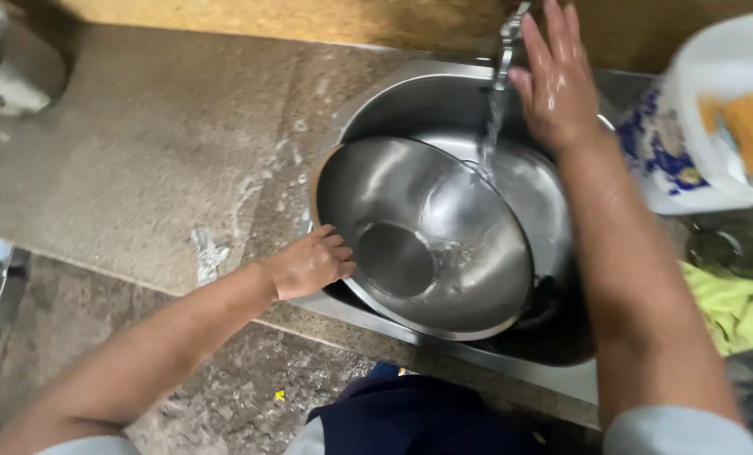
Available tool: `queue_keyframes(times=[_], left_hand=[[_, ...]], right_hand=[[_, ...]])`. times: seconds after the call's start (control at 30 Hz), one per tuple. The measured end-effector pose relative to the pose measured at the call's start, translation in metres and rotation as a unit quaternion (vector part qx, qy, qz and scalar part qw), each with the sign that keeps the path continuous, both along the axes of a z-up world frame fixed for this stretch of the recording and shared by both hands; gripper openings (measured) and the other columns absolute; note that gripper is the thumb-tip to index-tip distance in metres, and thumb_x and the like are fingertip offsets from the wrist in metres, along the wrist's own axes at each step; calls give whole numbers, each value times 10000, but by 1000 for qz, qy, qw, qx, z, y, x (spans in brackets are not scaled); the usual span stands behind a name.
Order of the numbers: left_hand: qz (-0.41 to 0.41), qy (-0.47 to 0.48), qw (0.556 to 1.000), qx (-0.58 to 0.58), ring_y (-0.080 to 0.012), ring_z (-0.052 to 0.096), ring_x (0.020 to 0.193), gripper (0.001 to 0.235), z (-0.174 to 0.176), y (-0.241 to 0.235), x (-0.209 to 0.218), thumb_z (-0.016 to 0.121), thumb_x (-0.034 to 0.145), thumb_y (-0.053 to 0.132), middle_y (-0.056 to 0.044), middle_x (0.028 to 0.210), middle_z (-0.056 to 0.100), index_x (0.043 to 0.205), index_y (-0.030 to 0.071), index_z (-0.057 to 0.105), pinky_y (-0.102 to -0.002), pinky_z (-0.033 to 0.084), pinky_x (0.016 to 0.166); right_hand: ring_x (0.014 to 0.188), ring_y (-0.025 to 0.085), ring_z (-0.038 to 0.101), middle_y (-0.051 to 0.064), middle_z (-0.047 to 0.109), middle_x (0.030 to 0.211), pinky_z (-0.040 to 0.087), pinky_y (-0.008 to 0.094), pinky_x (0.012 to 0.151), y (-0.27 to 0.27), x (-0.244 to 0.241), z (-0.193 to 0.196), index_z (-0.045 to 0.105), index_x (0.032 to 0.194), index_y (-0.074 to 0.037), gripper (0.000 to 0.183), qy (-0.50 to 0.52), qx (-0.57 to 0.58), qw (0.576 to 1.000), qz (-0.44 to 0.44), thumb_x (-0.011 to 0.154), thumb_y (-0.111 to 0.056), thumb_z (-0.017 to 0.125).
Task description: The person washes a large metal bowl in a kitchen sink. They use a steel wool scrubber to clean the inside and outside of the bowl under running water, then switch to a sponge to continue scrubbing and rinsing the bowl.
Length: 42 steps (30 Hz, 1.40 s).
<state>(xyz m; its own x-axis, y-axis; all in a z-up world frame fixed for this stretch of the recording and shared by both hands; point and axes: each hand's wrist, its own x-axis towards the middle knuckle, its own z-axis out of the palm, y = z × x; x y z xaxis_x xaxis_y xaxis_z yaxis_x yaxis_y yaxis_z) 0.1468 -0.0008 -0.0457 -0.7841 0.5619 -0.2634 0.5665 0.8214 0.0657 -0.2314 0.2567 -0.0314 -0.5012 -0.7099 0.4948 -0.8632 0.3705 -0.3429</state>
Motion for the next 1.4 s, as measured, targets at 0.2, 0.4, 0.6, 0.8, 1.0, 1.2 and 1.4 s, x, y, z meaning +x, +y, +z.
queue_keyframes(times=[0.2, 0.4, 0.6, 0.8, 1.0, 1.2, 1.4], left_hand=[[141, -7, 989, 43, -334, 572, 1004, 289, -11, -6, 25, 688, 808, -19, -82, 971, 672, 1051, 128, 742, -547, 361, 1105], [160, 166, 965, 124, -327, 540, 920, 49, -21, -7, 36, 658, 857, 107, -91, 849, 559, 820, 139, 648, -442, 388, 855], [304, 134, 934, 133, -444, 389, 1462, 279, -77, -8, 55, 552, 886, 276, -220, 1511, 472, 1098, 178, 705, -591, 378, 1105], [404, 111, 899, 128, -500, 302, 1515, 241, -91, 1, 65, 710, 786, 110, -258, 1610, 351, 1025, 137, 734, -604, 383, 1157], [427, 182, 855, 231, -541, 304, 1491, 251, -97, 7, 63, 597, 868, 17, -349, 1597, 305, 1115, 37, 638, -614, 376, 1156], [536, 209, 611, 544, -306, 247, 1564, 617, -190, 16, 47, 501, 1037, 351, -216, 1677, 234, 1535, 33, 324, -403, 196, 1260], [721, 108, 474, 494, -309, 540, 1336, 839, -161, 19, 11, 575, 728, 216, -135, 1471, 571, 1550, 180, 412, -376, 382, 1117]], right_hand=[[1431, 438, 414, 236, 414, 1619, 447, 574, 1032, -33, -62, 19, 577, 1519, -8, 508, 79, 154, 983, 61, 1072, -233, 660], [774, 351, 782, 83, 751, 956, 572, 440, 545, -77, -75, -4, 766, 1013, -225, 496, 165, 328, 916, -161, 1140, -635, 519], [880, 410, 720, 168, 756, 964, 541, 516, 673, -39, -60, 48, 656, 1255, -285, 440, -79, 195, 915, -344, 954, -599, 583], [1058, 416, 593, 195, 602, 1197, 424, 535, 870, 261, -251, -84, 634, 1227, -106, 462, -101, 280, 902, -312, 917, -428, 750], [1501, 345, 328, 120, 238, 1670, 324, 520, 1193, 219, -132, -33, 105, 1664, -201, 1152, -382, 469, 728, -322, 732, -335, 768], [1050, 410, 635, 265, 685, 1176, 432, 561, 876, 237, -150, -38, 667, 1259, 4, 439, -299, 442, 763, -364, 884, -224, 661], [870, 37, 500, -86, 547, 1111, 443, 208, 777, 352, -279, -174, 536, 1366, -224, 163, 179, 224, 923, -256, 1225, -254, 459]])
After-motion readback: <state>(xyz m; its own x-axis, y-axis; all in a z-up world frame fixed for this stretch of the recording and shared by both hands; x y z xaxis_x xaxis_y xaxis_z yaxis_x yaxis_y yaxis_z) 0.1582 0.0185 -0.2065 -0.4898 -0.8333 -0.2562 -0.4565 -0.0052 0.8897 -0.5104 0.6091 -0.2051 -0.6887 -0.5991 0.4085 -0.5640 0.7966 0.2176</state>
